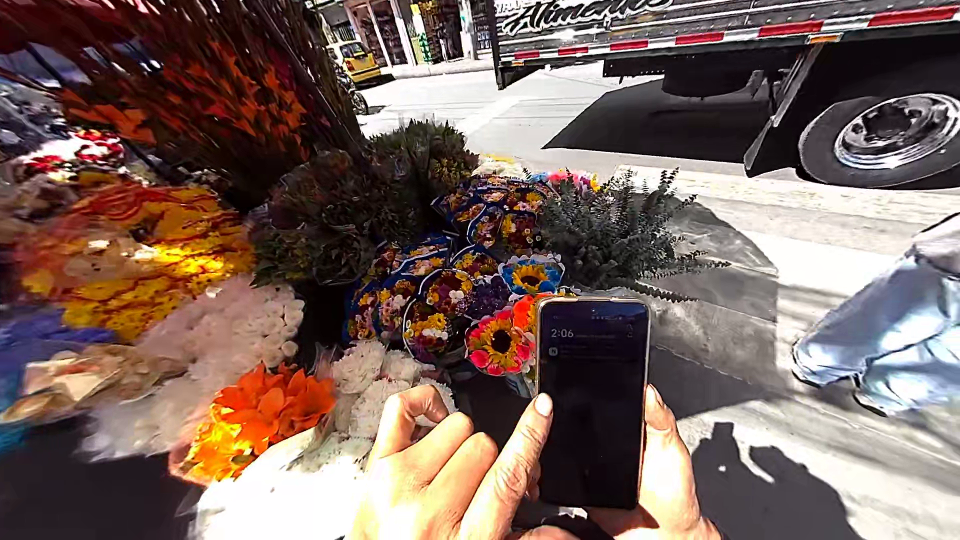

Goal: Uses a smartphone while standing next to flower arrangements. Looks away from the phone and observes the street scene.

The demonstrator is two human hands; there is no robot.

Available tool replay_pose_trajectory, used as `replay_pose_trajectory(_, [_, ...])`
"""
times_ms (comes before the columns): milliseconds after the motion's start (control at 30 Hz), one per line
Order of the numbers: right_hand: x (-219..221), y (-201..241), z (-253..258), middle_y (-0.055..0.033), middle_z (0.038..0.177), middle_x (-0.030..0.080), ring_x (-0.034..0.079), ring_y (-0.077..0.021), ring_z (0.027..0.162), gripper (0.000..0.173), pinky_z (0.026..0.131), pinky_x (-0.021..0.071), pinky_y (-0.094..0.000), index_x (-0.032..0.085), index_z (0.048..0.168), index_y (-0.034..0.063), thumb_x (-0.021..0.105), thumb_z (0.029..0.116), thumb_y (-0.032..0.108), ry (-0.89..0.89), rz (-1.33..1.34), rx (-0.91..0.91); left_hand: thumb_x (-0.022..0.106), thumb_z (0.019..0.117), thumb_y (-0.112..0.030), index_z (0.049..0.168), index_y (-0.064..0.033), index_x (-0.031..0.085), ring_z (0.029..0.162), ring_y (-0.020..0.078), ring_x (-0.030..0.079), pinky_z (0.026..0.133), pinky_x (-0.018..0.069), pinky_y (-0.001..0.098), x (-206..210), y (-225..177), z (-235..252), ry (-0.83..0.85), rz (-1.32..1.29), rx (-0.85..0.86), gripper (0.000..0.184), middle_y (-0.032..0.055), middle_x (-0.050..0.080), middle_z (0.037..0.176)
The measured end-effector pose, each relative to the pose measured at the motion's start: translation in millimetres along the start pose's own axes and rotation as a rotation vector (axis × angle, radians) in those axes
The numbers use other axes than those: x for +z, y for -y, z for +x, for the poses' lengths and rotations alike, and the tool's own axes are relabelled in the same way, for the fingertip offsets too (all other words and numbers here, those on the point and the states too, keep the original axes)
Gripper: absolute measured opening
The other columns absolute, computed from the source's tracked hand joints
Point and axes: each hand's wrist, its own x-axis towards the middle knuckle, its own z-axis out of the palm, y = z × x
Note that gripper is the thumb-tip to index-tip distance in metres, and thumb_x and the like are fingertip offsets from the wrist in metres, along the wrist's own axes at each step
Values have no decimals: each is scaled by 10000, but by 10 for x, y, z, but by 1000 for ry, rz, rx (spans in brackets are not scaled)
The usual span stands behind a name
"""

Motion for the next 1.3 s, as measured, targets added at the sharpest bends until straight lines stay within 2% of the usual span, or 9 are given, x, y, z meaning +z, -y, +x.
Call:
replay_pose_trajectory(200, [32,-12,-23,-206,1248,690,682,-349,1144,622,975,553,-542,673,1325,113,579,951,602,-61,-30,7,391,1004,-684,1327,-128,676,584,182,380,844,340,382,23,71,-4,-35,18,-16,703,17,390,580])
replay_pose_trajectory(400, [35,-13,-35,-196,1269,684,669,-330,1179,585,1011,534,-534,659,1342,106,571,978,555,-36,-16,-20,363,992,-717,1341,-139,674,580,181,388,842,349,387,25,72,10,-41,26,-26,743,16,403,578])
replay_pose_trajectory(933, [87,-36,-145,-204,1242,692,679,-349,1152,597,983,547,-547,674,1318,105,590,956,571,-68,-22,-20,364,992,-717,1335,-128,677,576,182,389,840,349,394,23,5,27,-44,1,-3,750,20,411,577])
replay_pose_trajectory(1100, [119,-22,-143,-174,1256,699,680,-308,1173,541,1005,546,-517,668,1329,105,584,986,516,-35,-55,-85,358,993,-720,1327,-129,688,566,183,390,851,353,401,50,-4,78,-55,-18,15,755,19,411,569])
replay_pose_trajectory(1167, [117,-23,-144,-143,1258,704,678,-263,1182,508,1020,542,-481,668,1327,110,589,994,486,-41,-64,-124,353,993,-722,1332,-127,688,560,187,384,848,351,404,79,-4,107,-48,-22,29,762,20,406,561])
replay_pose_trajectory(1300, [139,-34,-133,-108,1266,705,661,-202,1214,470,1063,517,-424,667,1323,104,572,1014,444,-39,-4,-147,275,998,-740,1362,-159,679,538,204,395,835,364,422,239,-107,217,19,18,87,795,18,438,551])
